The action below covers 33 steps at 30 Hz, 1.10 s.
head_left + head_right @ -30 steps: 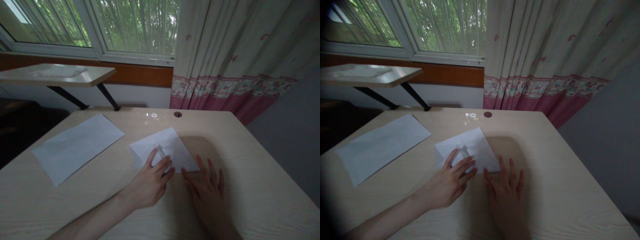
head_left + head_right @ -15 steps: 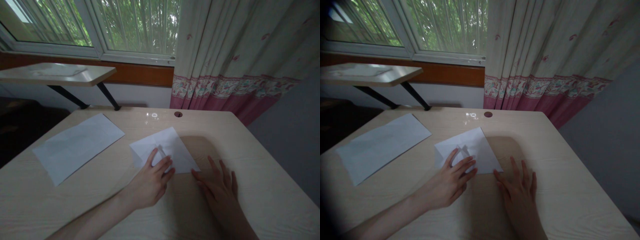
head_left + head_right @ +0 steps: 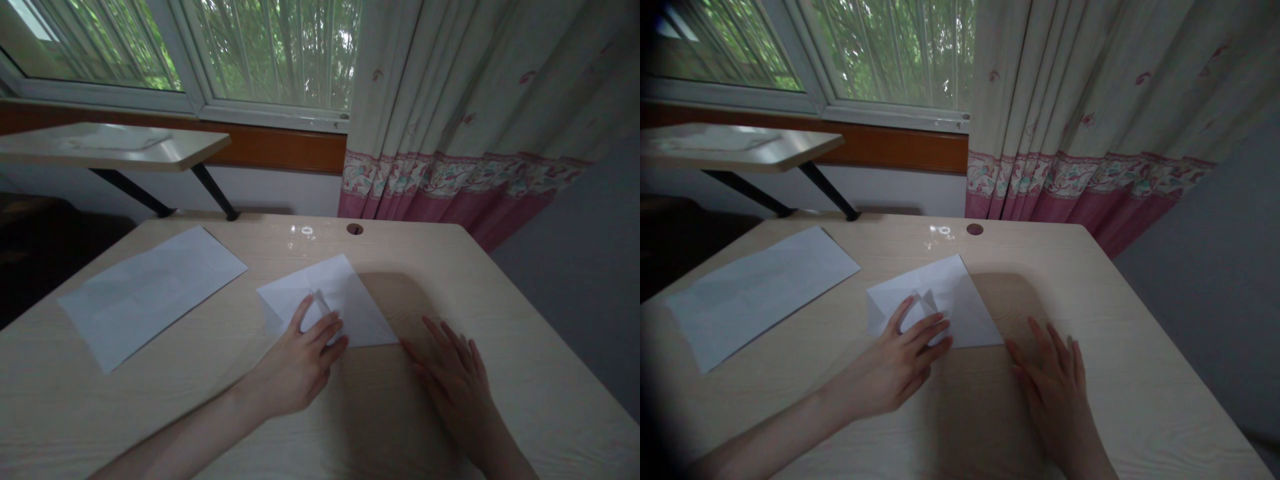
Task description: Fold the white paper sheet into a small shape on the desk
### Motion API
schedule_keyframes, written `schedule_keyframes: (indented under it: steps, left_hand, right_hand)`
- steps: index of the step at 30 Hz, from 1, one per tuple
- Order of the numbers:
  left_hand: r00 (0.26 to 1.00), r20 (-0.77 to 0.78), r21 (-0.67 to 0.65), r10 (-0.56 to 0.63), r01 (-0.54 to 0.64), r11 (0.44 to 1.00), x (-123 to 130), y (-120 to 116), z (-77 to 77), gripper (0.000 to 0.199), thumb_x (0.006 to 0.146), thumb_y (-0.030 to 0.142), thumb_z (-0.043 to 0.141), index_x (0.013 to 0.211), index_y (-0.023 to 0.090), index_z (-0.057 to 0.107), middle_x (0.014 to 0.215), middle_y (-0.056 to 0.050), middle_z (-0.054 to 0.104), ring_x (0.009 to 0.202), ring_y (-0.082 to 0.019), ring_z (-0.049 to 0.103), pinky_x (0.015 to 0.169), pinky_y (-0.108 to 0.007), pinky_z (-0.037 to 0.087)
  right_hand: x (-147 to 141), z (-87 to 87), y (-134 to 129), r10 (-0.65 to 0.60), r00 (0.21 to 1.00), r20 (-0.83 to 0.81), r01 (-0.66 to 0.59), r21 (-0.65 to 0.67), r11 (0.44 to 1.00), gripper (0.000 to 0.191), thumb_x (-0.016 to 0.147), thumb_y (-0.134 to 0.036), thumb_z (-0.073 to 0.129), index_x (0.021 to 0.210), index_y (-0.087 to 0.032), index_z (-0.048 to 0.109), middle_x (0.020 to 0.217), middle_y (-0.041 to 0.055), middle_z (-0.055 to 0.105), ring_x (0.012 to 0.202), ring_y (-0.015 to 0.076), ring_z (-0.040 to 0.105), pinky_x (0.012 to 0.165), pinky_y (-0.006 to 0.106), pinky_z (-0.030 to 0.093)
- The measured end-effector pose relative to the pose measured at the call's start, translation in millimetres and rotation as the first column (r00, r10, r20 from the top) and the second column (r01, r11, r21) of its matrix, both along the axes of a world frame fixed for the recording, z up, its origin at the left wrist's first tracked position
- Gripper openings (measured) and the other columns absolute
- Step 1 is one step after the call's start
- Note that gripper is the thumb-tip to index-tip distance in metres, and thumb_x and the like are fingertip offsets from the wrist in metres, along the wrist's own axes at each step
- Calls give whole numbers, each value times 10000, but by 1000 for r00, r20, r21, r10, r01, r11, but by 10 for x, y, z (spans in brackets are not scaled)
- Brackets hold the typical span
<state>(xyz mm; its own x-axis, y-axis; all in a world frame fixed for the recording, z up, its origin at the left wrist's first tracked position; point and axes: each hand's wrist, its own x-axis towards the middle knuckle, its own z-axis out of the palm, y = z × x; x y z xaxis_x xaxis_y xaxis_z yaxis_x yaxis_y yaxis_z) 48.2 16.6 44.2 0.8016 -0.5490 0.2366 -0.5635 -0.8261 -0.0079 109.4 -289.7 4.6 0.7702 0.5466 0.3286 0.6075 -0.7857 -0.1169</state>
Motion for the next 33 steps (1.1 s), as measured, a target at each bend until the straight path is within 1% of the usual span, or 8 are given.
schedule_keyframes:
  steps: [4, 7, 11, 14, 20, 26, 29, 33]
  left_hand:
    - [1000, -2, -3, -4, 4, 1000, 1, 7, -11, 411, 914, 361, 536, 1288, 194, 564, 1325, -104, 572, 1308, -283, 418, 1132, -580, -151]
    - [1000, -5, -6, -3, 3, 1000, 5, 14, -10, 411, 924, 363, 524, 1299, 196, 556, 1331, -98, 569, 1308, -281, 420, 1134, -576, -149]
    - [1000, -13, 3, -12, 12, 1000, 4, 13, 9, 416, 926, 361, 514, 1304, 191, 551, 1345, -104, 559, 1308, -283, 419, 1131, -576, -154]
    - [1000, -15, 7, -17, 17, 1000, -4, 5, 21, 440, 912, 351, 519, 1312, 169, 546, 1347, -118, 554, 1307, -286, 421, 1139, -570, -141]
    - [1000, 11, 30, -21, 21, 999, -15, -14, -9, 433, 929, 354, 491, 1302, 141, 549, 1325, -145, 564, 1306, -284, 420, 1142, -574, -132]
    - [998, 63, 50, 0, -3, 999, -11, -31, -56, 393, 941, 348, 499, 1270, 146, 571, 1292, -138, 588, 1283, -277, 444, 1143, -571, -134]
    - [999, 54, 65, 6, -10, 998, -6, -31, -53, 388, 944, 345, 500, 1277, 155, 565, 1290, -135, 591, 1282, -263, 446, 1143, -567, -135]
    - [1000, 26, 56, 1, -2, 998, 11, -4, -37, 396, 935, 340, 510, 1291, 173, 556, 1329, -126, 568, 1299, -262, 430, 1143, -577, -126]
  right_hand:
    - [-28, -66, -17, 11, 1000, -19, -9, 97, 995, 433, 1009, -358, 297, 1385, -258, 487, 1395, 74, 526, 1305, 270, 448, 1071, 596, 300]
    - [-127, -28, 128, 65, 998, -9, -64, 133, 989, 413, 1008, -324, 336, 1370, -200, 492, 1346, 79, 574, 1249, 223, 513, 1090, 497, 321]
    - [-275, 45, 463, 220, 971, 90, -227, 75, 971, 410, 993, -253, 383, 1385, -162, 462, 1346, 69, 578, 1263, 194, 498, 1082, 405, 339]
    - [-345, 36, 674, 256, 960, 111, -257, 1, 966, 429, 981, -220, 374, 1395, -139, 451, 1371, 78, 556, 1270, 203, 487, 1072, 401, 341]
    - [-437, -6, 856, 141, 984, 114, -136, -49, 990, 395, 1001, -294, 341, 1343, -218, 523, 1350, 43, 579, 1234, 239, 509, 1088, 467, 244]
    - [-477, 12, 877, 90, 985, 145, -86, -36, 996, 400, 1013, -252, 296, 1316, -224, 557, 1276, 47, 633, 1200, 255, 530, 1069, 473, 222]
    - [-473, 4, 858, 86, 986, 144, -87, -3, 996, 384, 1017, -271, 315, 1319, -244, 551, 1272, 24, 640, 1176, 228, 550, 1073, 453, 198]
    - [-449, 18, 763, 155, 976, 153, -156, -5, 988, 385, 1017, -276, 325, 1345, -248, 523, 1314, 11, 610, 1204, 198, 537, 1072, 419, 198]
